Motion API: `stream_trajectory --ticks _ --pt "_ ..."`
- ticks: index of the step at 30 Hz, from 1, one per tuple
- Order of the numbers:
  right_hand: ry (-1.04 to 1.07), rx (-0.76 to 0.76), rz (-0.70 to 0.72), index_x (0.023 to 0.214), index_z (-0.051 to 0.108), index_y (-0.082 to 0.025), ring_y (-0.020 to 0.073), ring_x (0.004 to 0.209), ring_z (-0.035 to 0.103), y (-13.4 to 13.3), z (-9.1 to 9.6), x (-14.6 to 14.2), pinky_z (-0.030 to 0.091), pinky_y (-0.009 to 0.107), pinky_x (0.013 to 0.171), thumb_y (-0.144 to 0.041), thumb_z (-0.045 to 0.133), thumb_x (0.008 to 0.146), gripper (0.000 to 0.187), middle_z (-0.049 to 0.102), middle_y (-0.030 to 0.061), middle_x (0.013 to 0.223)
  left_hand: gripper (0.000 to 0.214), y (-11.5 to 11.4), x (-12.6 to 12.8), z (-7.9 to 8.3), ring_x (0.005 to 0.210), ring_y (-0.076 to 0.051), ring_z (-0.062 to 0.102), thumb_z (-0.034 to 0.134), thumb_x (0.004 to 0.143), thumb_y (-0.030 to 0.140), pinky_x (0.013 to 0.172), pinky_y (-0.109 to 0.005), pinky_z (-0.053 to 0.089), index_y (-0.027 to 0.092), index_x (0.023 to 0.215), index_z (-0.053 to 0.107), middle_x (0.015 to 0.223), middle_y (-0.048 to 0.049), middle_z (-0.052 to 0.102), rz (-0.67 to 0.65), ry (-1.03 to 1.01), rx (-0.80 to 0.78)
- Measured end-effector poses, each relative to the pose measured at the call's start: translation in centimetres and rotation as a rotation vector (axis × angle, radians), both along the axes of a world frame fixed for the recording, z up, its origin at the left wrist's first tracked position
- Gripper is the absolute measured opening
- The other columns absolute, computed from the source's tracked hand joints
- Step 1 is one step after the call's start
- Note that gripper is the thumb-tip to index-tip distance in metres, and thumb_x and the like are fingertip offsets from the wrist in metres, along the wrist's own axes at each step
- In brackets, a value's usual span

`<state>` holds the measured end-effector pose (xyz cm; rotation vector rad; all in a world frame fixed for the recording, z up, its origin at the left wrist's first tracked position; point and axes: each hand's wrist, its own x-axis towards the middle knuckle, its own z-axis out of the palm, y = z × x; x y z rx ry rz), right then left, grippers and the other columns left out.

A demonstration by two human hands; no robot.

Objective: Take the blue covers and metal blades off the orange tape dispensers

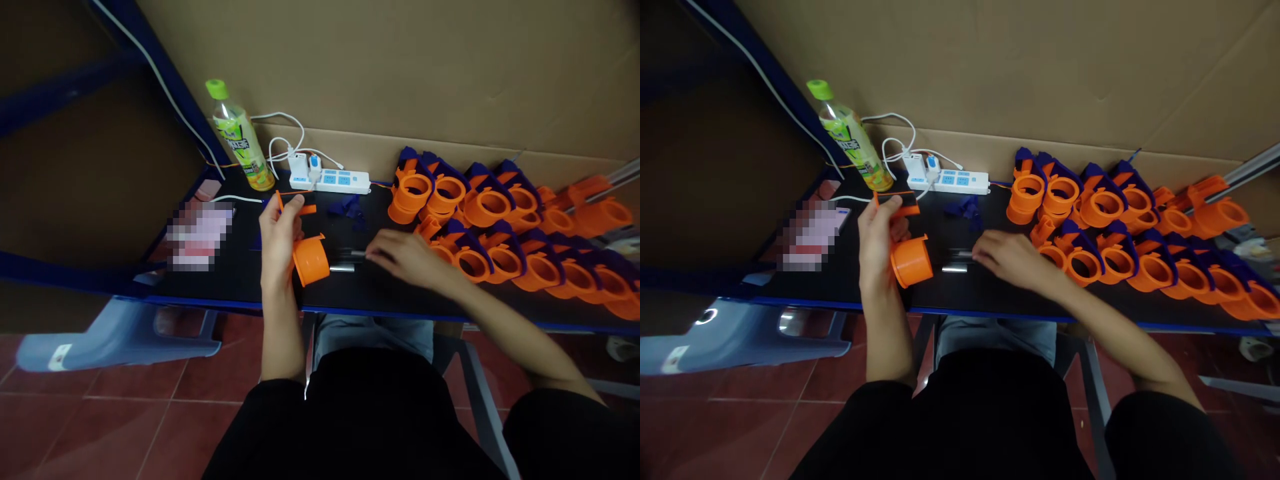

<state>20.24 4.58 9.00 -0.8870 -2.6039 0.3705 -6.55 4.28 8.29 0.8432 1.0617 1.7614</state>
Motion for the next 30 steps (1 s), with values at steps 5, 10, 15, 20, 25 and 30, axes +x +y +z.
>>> stream_trajectory --ticks 5,10,15,20,25,30 --pt "-0.266 0.201 0.028 0.107 0.076 -0.017 0.0157 0.092 0.066 -3.4 -4.5 -3.0 0.035 0.030 0.064 -0.025 0.047 0.115 0.031 0.074 0.0074 0.104 0.026 -0.3 0.6 0.6 0.046 -0.007 0.020 0.080 0.087 0.029 0.044 -0.022 0.016 0.021 0.080 0.057 0.058 0.0091 0.025 -0.007 -0.052 -0.012" --pt "-0.375 0.250 0.021 0.110 0.076 -0.018 0.0168 0.093 0.063 -2.8 -5.5 -4.2 0.033 0.032 0.063 -0.019 0.047 0.114 0.029 0.073 0.0083 0.103 0.034 -0.4 -0.1 0.7 0.042 -0.008 0.022 0.078 0.090 0.037 0.043 -0.022 0.021 0.022 0.075 0.051 0.051 0.0090 0.026 -0.094 -0.100 -0.013" --pt "-0.382 0.235 0.035 0.111 0.076 -0.018 0.0161 0.093 0.063 -2.6 -5.9 -4.6 0.030 0.031 0.062 -0.021 0.047 0.114 0.029 0.072 0.0083 0.104 0.036 -0.4 0.0 0.8 0.043 -0.008 0.021 0.079 0.087 0.038 0.043 -0.022 0.020 0.022 0.075 0.050 0.051 0.0089 0.026 -0.082 -0.113 -0.017" --pt "-0.391 0.244 0.025 0.108 0.076 -0.017 0.0160 0.091 0.063 -2.7 -6.3 -4.8 0.028 0.031 0.061 -0.021 0.047 0.114 0.030 0.072 0.0082 0.102 0.035 -0.6 0.4 1.0 0.045 -0.008 0.020 0.079 0.087 0.038 0.044 -0.022 0.020 0.022 0.075 0.050 0.053 0.0090 0.026 -0.083 -0.095 -0.016" --pt "-0.362 0.231 0.015 0.108 0.076 -0.016 0.0156 0.091 0.063 -2.5 -6.4 -4.7 0.027 0.031 0.061 -0.022 0.047 0.115 0.031 0.073 0.0084 0.103 0.035 -0.7 0.5 1.0 0.044 -0.008 0.021 0.077 0.089 0.036 0.045 -0.022 0.020 0.022 0.074 0.049 0.053 0.0087 0.026 -0.101 -0.092 -0.013" --pt "-0.346 0.244 0.009 0.107 0.076 -0.016 0.0155 0.090 0.065 -2.4 -6.6 -4.8 0.028 0.032 0.061 -0.023 0.047 0.115 0.032 0.073 0.0080 0.103 0.035 -0.7 0.4 0.9 0.044 -0.007 0.022 0.077 0.090 0.035 0.045 -0.021 0.021 0.022 0.074 0.050 0.052 0.0089 0.027 -0.110 -0.108 -0.008"
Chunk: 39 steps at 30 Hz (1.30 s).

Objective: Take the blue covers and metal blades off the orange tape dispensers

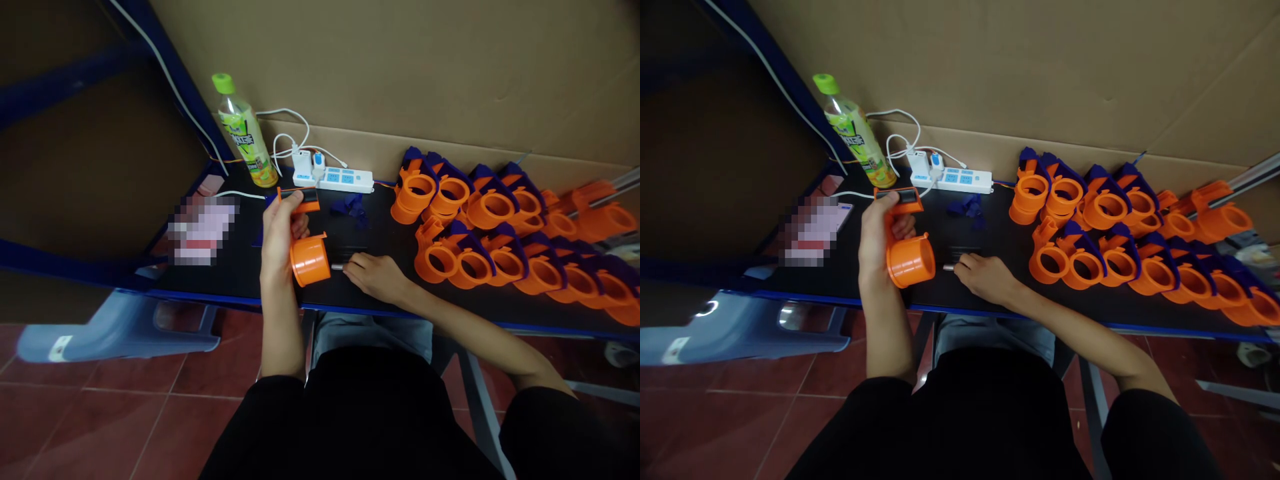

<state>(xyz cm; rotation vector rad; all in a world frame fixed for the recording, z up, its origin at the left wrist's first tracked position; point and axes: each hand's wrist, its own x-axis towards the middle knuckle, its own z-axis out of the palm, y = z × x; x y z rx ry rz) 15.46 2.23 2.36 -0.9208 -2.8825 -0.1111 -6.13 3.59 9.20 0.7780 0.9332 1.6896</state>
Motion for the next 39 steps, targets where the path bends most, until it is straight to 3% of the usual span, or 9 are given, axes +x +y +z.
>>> stream_trajectory --ticks 7,10,13,18,22,28,31,35,39 --pt "0.080 -0.024 -0.041 0.105 0.079 -0.017 0.0158 0.089 0.068 -0.1 0.5 0.1 0.032 0.031 0.063 -0.032 0.044 0.117 0.040 0.075 0.0075 0.100 0.038 0.2 -0.1 -0.3 0.042 -0.007 0.023 0.080 0.088 0.039 0.044 -0.021 0.021 0.022 0.073 0.049 0.051 0.0092 0.028 -0.022 0.014 -0.006" --pt "0.293 -0.009 -0.133 0.112 0.080 -0.019 0.0155 0.090 0.069 0.2 2.3 0.1 0.040 0.029 0.066 -0.035 0.044 0.117 0.040 0.076 0.0066 0.103 0.038 0.2 -0.2 -0.5 0.042 -0.006 0.025 0.082 0.087 0.038 0.043 -0.021 0.021 0.021 0.073 0.051 0.052 0.0091 0.029 -0.044 0.047 -0.027" --pt "0.516 0.006 -0.208 0.142 0.072 -0.022 0.0155 0.100 0.070 1.0 4.9 -0.6 0.049 0.026 0.073 -0.037 0.046 0.116 0.040 0.073 0.0082 0.126 0.035 0.4 -0.2 -0.8 0.042 -0.007 0.028 0.085 0.083 0.036 0.041 -0.021 0.019 0.021 0.074 0.055 0.054 0.0079 0.033 -0.103 0.116 -0.079" --pt "0.559 -0.006 -0.211 0.151 0.066 -0.024 0.0212 0.124 0.064 3.1 7.0 -3.2 0.056 0.029 0.089 -0.039 0.054 0.113 0.043 0.065 0.0104 0.141 0.032 0.8 -0.1 -1.4 0.042 -0.006 0.028 0.090 0.079 0.038 0.041 -0.022 0.016 0.020 0.077 0.064 0.054 0.0073 0.036 -0.199 0.211 -0.084" --pt "0.555 -0.040 -0.188 0.140 0.072 -0.025 0.0226 0.128 0.062 4.3 6.7 -3.8 0.055 0.032 0.096 -0.039 0.053 0.114 0.035 0.069 0.0087 0.135 0.037 0.7 -0.2 -1.5 0.043 -0.005 0.029 0.095 0.077 0.042 0.041 -0.021 0.018 0.019 0.077 0.065 0.056 0.0072 0.036 -0.200 0.254 -0.099" --pt "0.558 -0.166 -0.338 0.130 0.076 -0.022 0.0203 0.108 0.067 6.1 5.0 -1.8 0.050 0.032 0.088 -0.033 0.067 0.108 0.026 0.074 0.0070 0.125 0.050 0.9 -0.9 -0.7 0.043 -0.006 0.022 0.079 0.093 0.061 0.041 -0.020 0.021 0.021 0.078 0.052 0.052 0.0102 0.027 0.081 -0.042 -0.051" --pt "0.403 -0.327 -0.328 0.122 0.080 -0.025 0.0194 0.101 0.065 7.1 3.5 -1.7 0.045 0.030 0.081 -0.030 0.074 0.103 0.021 0.078 0.0033 0.114 0.046 1.2 -1.2 -0.5 0.041 -0.006 0.019 0.071 0.097 0.059 0.040 -0.020 0.021 0.021 0.078 0.052 0.050 0.0107 0.024 0.053 -0.154 0.002" --pt "0.348 -0.376 -0.294 0.120 0.082 -0.026 0.0192 0.103 0.062 7.7 2.2 -2.3 0.041 0.030 0.080 -0.031 0.071 0.105 0.020 0.079 0.0039 0.116 0.039 1.0 -0.9 0.0 0.040 -0.007 0.018 0.066 0.101 0.051 0.040 -0.020 0.019 0.022 0.079 0.052 0.050 0.0098 0.026 -0.002 -0.217 0.029" --pt "0.355 -0.441 -0.252 0.117 0.083 -0.025 0.0162 0.097 0.061 7.8 1.7 -2.5 0.038 0.028 0.079 -0.031 0.070 0.105 0.019 0.080 0.0027 0.114 0.041 0.7 -0.9 0.7 0.042 -0.008 0.015 0.047 0.110 0.042 0.040 -0.020 0.019 0.021 0.075 0.050 0.048 0.0081 0.025 0.070 -0.287 0.055"
